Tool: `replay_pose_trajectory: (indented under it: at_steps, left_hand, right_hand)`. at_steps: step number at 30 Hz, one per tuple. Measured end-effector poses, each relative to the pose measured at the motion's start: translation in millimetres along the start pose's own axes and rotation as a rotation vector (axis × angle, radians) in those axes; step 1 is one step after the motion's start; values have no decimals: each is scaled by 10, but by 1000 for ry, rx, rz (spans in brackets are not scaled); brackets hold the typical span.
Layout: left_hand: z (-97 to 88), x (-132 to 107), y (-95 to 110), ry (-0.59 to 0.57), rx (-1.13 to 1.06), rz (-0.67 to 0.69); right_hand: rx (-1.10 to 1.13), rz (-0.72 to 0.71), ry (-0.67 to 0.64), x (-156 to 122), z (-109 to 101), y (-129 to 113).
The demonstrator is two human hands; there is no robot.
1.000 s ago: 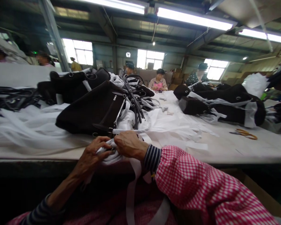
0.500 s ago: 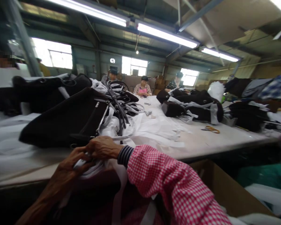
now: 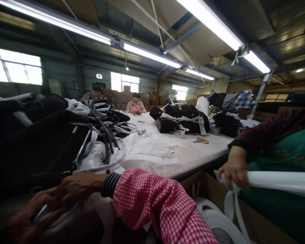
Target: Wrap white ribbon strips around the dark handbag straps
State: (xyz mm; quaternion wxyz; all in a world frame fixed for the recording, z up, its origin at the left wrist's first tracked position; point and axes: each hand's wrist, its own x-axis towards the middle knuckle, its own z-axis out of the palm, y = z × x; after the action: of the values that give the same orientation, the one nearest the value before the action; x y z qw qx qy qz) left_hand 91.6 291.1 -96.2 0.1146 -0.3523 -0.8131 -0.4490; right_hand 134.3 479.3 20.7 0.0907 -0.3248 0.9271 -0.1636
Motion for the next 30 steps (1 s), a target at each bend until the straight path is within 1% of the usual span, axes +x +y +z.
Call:
replay_pose_trajectory:
  at_steps: [3,5,6,8,10,12,14,15,17,19,21,23,25,26,28,30]
  left_hand:
    - [-7,11,-136,-10,-26,37]
    - [-22,34,-188,2,-32,21]
    - [-36,44,-178,-5,-30,-3]
    - [-80,48,-68,-50,-22,-64]
    - [-132,28,136,-75,-25,-117]
    - [-169,1,357,-15,-57,-121]
    - [-179,-21,515,10,-82,-72]
    - [-180,-29,561,3,-86,-43]
    - [-184,-43,601,-15,-80,1]
    - [-198,-57,611,-25,-76,13]
    - [-212,-68,618,-37,-83,1]
    - [-214,-74,619,-45,-98,-16]
    - [-200,-75,606,-36,-124,-9]
    - [-190,-74,595,-22,-140,1]
    - [-174,-70,570,-2,-167,23]
    - [-170,-63,553,-13,-168,34]
  right_hand:
    - [22,31,10,-31,40,-19]
    - [55,4,-7,-42,53,6]
    - [68,-16,-10,-46,55,21]
    - [81,-16,0,-52,60,34]
    - [60,34,32,-63,62,-2]
    - [0,135,104,-90,51,-93]
    - [-53,233,190,-150,10,-210]
    - [-62,251,209,-197,-20,-268]
    - [-87,231,180,-313,-88,-366]
    - [-219,209,165,-429,-147,-438]
    - [-364,247,152,-502,-186,-491]
    - [-437,320,123,-501,-212,-524]
    - [-423,361,96,-432,-234,-526]
    - [-381,368,88,-383,-245,-513]
    - [-243,370,63,-285,-264,-462]
    - [-100,378,28,-219,-267,-394]
